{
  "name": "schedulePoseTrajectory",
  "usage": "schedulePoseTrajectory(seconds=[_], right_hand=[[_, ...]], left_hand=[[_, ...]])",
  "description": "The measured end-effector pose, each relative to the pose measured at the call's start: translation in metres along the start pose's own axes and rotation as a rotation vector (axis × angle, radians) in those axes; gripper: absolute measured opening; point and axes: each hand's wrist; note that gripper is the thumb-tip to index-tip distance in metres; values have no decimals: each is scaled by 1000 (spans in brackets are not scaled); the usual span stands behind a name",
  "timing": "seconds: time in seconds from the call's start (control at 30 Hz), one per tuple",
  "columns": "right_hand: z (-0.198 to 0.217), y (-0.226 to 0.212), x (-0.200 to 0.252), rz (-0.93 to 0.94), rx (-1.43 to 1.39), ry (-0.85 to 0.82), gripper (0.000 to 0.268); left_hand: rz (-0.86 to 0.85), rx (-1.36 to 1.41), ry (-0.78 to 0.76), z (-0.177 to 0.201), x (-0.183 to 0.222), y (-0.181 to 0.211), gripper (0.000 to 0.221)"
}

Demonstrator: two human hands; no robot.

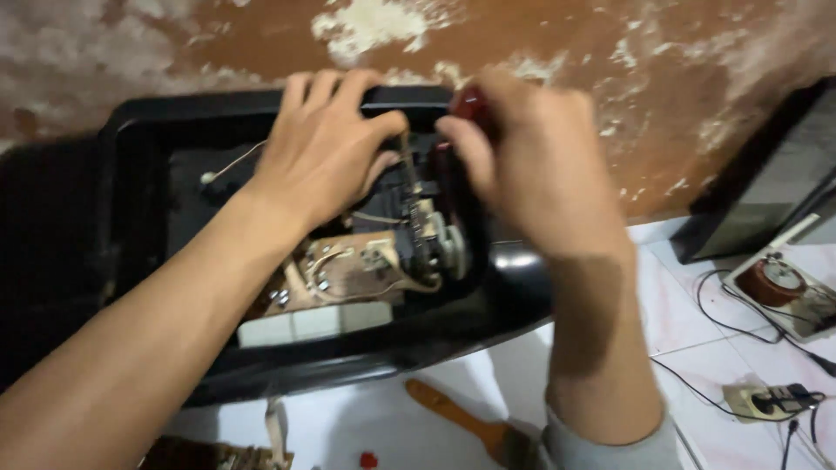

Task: The person removes a circuit board and other components from an opened boombox radio, brushes dust off the boards and the interior with a brush, and works the boards back into the casing, using a screwdriver on the assembly. They handle the boards one at a time and reposition the unit while working.

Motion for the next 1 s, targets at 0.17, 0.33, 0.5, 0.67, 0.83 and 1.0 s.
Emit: schedulePoseTrajectory(seconds=[0.17, 0.33, 0.5, 0.67, 0.83, 1.0], right_hand=[[15, 13, 4, 47, 58, -193, 16], [24, 16, 10, 8, 61, -241, 17], [14, 4, 1, -95, 115, -245, 12], [-1, 3, -6, -18, 201, -82, 27], [1, 5, -4, -73, 288, -60, 26], [0, 8, -2, -47, 199, -94, 21]], left_hand=[[-1, -106, 82, -13, 1, 3, 20], [10, -80, 141, -9, 4, 5, 23], [21, -86, 124, -7, 3, 5, 23], [38, -50, 134, -2, 4, 7, 21], [20, -57, 134, -3, 4, 6, 22], [8, -103, 116, -3, 4, 5, 19]])
Point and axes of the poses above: each hand's wrist, its own x-axis away from the middle knuckle, its own z-axis out of the back of the hand, y = z × x, and after that the axes turned 15 degrees about -x, right-handed
